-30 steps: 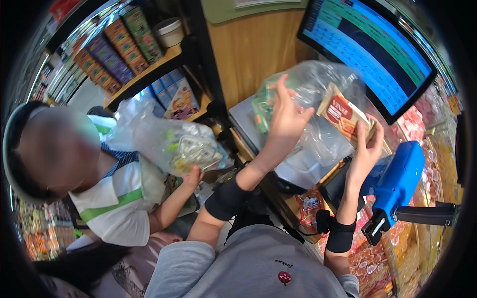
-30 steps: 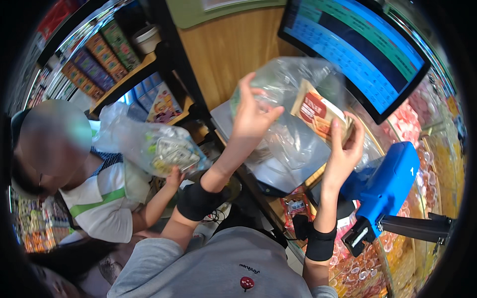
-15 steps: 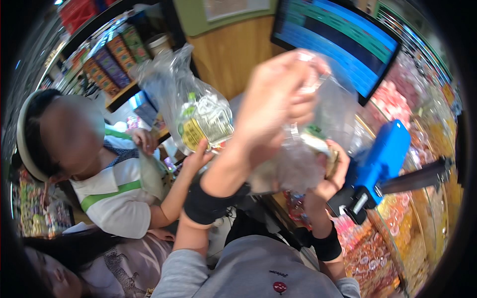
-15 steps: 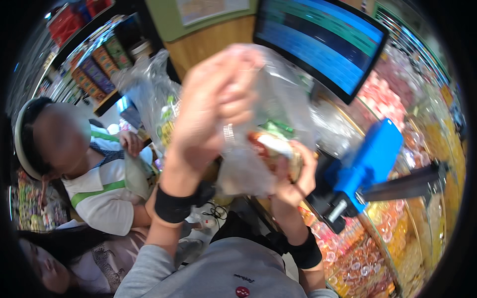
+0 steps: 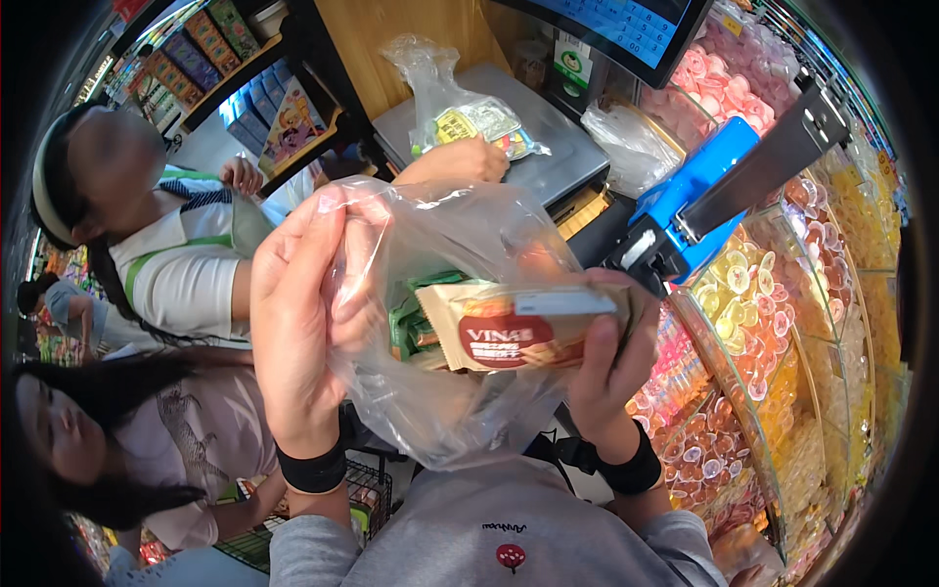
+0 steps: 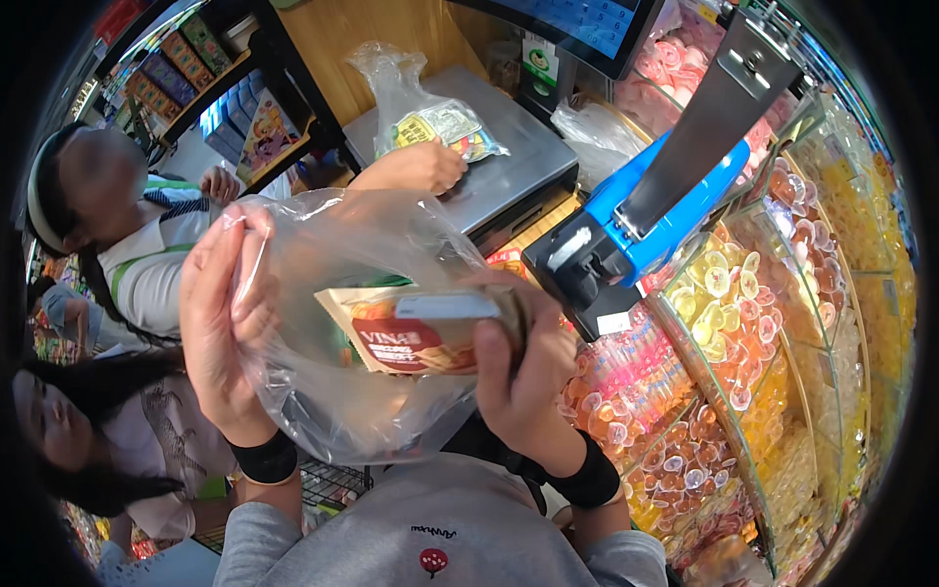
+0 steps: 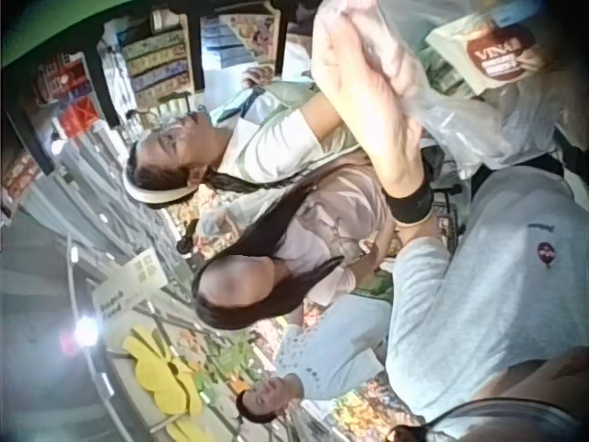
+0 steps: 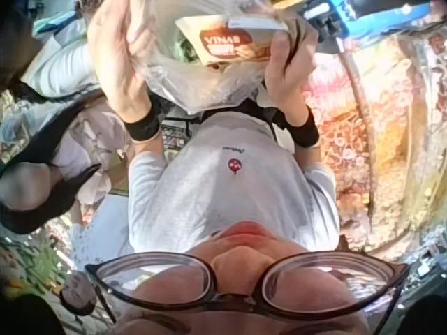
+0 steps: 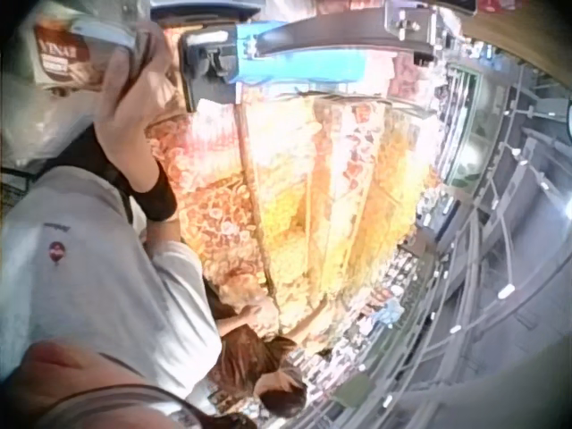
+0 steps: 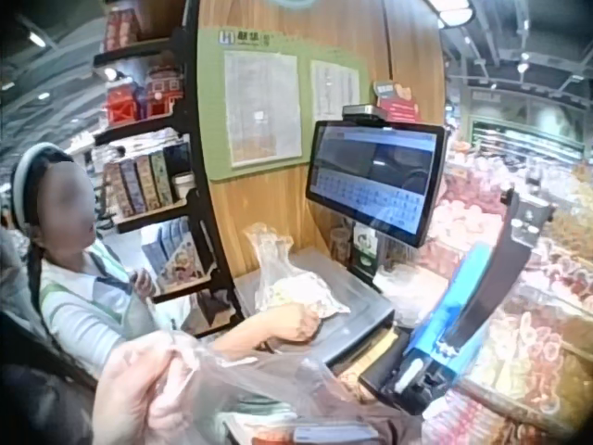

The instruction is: Weighing food items on a digital scale and applying labels to the plastic bags in a supermarket.

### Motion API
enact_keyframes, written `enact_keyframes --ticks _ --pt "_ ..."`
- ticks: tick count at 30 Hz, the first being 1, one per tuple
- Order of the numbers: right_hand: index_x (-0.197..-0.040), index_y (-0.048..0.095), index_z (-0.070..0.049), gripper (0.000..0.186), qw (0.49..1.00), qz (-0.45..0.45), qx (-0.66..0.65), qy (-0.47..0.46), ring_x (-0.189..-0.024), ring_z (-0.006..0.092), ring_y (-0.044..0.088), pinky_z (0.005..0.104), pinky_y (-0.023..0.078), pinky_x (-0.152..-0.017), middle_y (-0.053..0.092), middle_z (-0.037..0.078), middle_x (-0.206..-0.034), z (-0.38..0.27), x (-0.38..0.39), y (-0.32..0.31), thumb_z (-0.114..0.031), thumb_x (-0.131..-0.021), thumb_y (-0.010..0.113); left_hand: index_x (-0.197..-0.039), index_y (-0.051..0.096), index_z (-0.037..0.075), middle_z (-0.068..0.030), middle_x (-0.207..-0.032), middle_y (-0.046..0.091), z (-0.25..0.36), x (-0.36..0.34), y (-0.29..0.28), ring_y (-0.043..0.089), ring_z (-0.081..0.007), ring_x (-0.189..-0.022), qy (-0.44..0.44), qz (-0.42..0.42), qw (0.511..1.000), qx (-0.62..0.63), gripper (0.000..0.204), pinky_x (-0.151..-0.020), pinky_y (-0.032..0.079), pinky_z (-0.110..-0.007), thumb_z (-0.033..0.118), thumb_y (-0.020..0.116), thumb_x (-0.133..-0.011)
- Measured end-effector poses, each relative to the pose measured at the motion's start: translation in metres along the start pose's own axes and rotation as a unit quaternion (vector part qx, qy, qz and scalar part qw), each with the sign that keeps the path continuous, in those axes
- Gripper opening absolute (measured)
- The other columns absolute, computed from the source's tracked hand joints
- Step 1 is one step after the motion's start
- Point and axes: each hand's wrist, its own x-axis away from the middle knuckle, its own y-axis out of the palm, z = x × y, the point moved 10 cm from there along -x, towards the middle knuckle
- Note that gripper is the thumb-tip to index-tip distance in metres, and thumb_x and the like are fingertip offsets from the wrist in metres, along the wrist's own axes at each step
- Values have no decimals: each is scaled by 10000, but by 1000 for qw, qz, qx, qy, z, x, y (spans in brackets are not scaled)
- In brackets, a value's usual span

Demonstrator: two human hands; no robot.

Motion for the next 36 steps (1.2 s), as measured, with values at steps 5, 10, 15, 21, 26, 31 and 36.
enact_keyframes --ticks 5,10,15,21,26,31,36 --pt "-1020 494 4 266 983 39 -130 121 -869 117 489 238 367 -812 527 63 -969 10 2 -8 -215 -944 362 -976 482 46 34 -515 334 -18 26 -46 208 -6 -337 -17 92 996 -8 149 -301 132 -167 148 379 -939" --pt "-1076 486 4 300 945 22 -252 207 -892 110 511 246 394 -817 535 60 -983 8 14 11 -242 -942 378 -877 479 14 35 -509 301 -31 43 -65 198 -12 -351 -24 29 998 52 144 -313 124 -171 55 343 -899" --pt "-1095 482 -9 307 908 -46 -320 266 -886 114 528 246 421 -788 547 66 -974 -3 26 38 -257 -932 403 -850 509 -13 54 -505 289 -31 69 -75 185 -3 -360 -60 36 995 72 145 -323 118 -178 75 398 -882" --pt "-1069 449 -23 343 952 -34 -258 165 -875 100 512 232 414 -772 510 49 -971 -21 23 42 -331 -933 383 -943 536 -27 68 -529 315 -27 95 -75 203 20 -387 -74 7 997 -29 210 -348 117 -171 153 429 -925" --pt "-1132 409 -9 382 930 -60 -330 152 -968 131 500 266 399 -844 487 68 -1051 -29 29 49 -327 -920 416 -956 519 -39 55 -535 316 -19 104 -80 210 12 -397 -66 7 997 -35 231 -353 138 -169 155 396 -938" --pt "-1164 378 3 414 956 -14 -260 133 -984 148 479 275 385 -858 460 81 -1074 -25 37 52 -216 -831 490 -939 523 -42 56 -545 320 -16 112 -97 215 7 -404 -73 42 996 -12 247 -359 155 -170 169 393 -941" --pt "-1136 393 -12 547 953 -61 -274 115 -909 155 482 261 403 -788 472 85 -993 -38 59 98 -353 -752 582 -958 547 0 34 -716 558 -16 141 -140 436 7 -493 -26 111 993 -13 255 -396 296 -134 242 523 -884"
